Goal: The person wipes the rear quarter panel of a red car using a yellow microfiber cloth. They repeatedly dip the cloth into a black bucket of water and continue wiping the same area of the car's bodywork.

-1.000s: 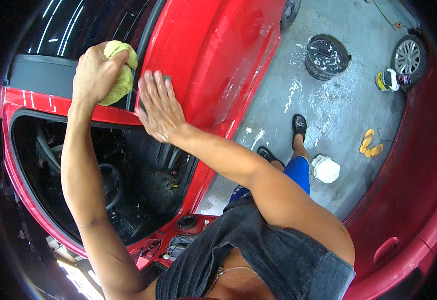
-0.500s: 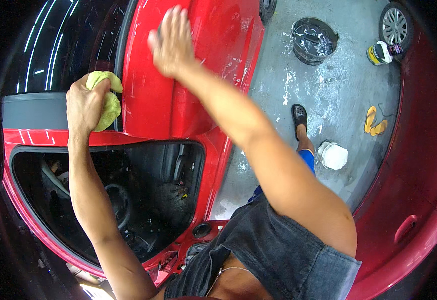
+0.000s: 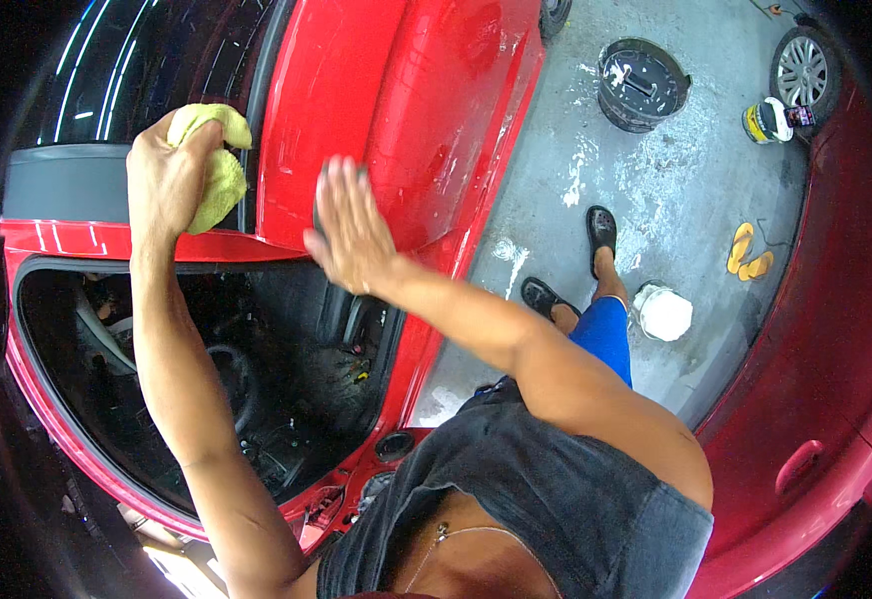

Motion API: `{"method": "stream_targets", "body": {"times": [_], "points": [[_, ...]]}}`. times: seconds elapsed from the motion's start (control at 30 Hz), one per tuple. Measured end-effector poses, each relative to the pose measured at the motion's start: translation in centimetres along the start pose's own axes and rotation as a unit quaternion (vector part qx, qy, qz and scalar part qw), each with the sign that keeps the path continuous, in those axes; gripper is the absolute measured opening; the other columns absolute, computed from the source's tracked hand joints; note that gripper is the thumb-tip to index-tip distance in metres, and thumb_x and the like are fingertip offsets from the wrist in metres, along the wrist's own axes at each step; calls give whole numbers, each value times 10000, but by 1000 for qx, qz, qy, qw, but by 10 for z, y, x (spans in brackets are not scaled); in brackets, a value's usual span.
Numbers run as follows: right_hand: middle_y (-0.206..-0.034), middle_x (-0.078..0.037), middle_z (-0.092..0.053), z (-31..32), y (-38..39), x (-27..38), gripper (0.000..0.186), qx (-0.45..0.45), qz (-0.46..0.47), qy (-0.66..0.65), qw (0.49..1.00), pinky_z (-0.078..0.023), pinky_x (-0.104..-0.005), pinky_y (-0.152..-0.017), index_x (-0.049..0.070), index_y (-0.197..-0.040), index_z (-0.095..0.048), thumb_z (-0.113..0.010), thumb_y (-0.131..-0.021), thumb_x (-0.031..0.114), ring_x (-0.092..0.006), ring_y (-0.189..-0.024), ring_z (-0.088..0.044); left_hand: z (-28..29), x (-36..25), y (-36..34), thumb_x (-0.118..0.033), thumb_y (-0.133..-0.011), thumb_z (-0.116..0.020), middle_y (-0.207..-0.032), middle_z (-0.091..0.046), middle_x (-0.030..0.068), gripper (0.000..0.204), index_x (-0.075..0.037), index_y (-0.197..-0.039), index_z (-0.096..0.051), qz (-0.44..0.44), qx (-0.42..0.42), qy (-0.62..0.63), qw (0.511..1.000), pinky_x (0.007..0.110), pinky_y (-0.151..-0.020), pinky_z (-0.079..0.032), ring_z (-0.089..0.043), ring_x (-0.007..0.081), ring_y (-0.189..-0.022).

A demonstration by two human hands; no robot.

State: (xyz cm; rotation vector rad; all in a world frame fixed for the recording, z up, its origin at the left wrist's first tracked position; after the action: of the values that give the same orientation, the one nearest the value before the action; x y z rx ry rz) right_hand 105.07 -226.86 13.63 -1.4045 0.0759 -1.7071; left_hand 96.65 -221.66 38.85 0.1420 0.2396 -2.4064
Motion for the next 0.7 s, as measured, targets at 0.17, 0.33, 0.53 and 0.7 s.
{"method": "stream_targets", "body": {"times": [0.17, 0.33, 0.53, 0.7], "points": [[-1610, -365, -203, 18, -52, -5, 792, -15, 31, 53, 998, -138, -604, -1238, -124, -1521, -281, -522, -997, 419, -511, -1521, -160, 11, 4, 3, -236, -850, -660, -770, -711, 72, 310, -4, -1026, -767, -10, -24, 13, 1000, 298, -696, -511, -650, 120, -714], [-1596, -340, -279, -8, 20, 37, 783, 12, 45, 6, 999, -140, -580, -1245, -116, -1510, -321, -547, -981, 415, -496, -1516, -211, 7, 6, -7, -244, -867, -663, -769, -705, 62, 304, -6, -1024, -767, 7, -14, -5, 1000, 297, -680, -507, -636, 112, -702], [-1620, -309, -246, 30, -109, -3, 757, -123, -22, 77, 989, -163, -592, -1236, -88, -1527, -312, -567, -978, 367, -458, -1527, -206, 4, 13, -17, -341, -816, -685, -907, -766, 174, 385, -59, -1058, -784, 32, 0, 15, 999, 377, -851, -555, -756, 277, -897], [-1654, -252, -220, 18, -38, 41, 775, 32, 38, 28, 998, -133, -566, -1250, -27, -1557, -316, -541, -984, 444, -436, -1547, -163, -5, -8, -32, -321, -831, -656, -877, -752, 156, 364, -47, -1035, -781, 3, 0, -13, 1000, 367, -808, -541, -720, 249, -842]]}}
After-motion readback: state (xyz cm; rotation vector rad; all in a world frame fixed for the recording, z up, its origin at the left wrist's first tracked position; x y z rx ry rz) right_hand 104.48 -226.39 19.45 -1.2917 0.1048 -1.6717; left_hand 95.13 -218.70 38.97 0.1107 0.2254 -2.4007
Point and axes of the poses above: each hand's wrist, its own y-axis away from the middle knuckle, its own z-axis out of the back of the hand, x = y × z, the point moved 6 cm from there along -y, towards the middle knuckle
